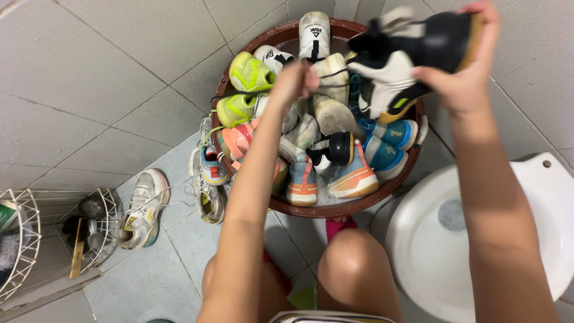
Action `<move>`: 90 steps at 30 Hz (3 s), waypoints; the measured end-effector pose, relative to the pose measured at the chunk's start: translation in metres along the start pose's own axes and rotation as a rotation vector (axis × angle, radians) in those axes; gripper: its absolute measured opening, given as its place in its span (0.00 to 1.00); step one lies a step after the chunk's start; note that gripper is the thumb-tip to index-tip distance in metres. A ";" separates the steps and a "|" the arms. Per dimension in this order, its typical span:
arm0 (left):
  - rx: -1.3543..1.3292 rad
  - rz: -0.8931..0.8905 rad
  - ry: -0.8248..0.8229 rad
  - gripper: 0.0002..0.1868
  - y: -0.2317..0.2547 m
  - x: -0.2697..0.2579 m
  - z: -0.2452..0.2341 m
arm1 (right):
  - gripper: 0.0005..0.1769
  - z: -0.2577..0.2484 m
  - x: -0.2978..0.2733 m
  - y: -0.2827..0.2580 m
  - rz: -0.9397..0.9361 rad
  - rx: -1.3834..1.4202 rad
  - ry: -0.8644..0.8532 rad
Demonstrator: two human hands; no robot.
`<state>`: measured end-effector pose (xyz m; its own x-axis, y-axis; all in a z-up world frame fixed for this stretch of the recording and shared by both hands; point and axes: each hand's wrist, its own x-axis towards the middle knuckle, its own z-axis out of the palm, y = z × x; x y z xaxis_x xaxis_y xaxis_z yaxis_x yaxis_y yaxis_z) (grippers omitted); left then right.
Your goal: The person washes several athletic shoes by hand, submerging and rinsing them one at a time in a large basin of soapy water on a bathroom floor.
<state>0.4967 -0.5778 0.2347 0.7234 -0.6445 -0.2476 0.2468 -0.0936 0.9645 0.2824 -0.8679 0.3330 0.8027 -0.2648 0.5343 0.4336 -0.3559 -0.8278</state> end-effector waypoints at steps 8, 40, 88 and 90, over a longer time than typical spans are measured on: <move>0.866 -0.402 -0.082 0.52 -0.172 0.116 0.029 | 0.52 -0.037 0.003 0.015 0.132 0.288 0.082; 1.034 0.211 0.308 0.42 -0.120 0.021 0.181 | 0.32 0.072 0.078 0.111 0.276 0.505 0.021; 1.468 0.492 0.205 0.33 -0.132 0.003 0.017 | 0.67 0.214 -0.029 0.217 0.426 -1.351 -0.844; 1.269 0.967 0.384 0.30 -0.115 -0.061 -0.006 | 0.71 0.209 -0.024 0.216 0.527 -1.374 -0.905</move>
<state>0.4282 -0.5232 0.1383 0.4410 -0.6331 0.6362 -0.8806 -0.4421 0.1705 0.4422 -0.7507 0.1057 0.8982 -0.2190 -0.3812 -0.1830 -0.9746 0.1289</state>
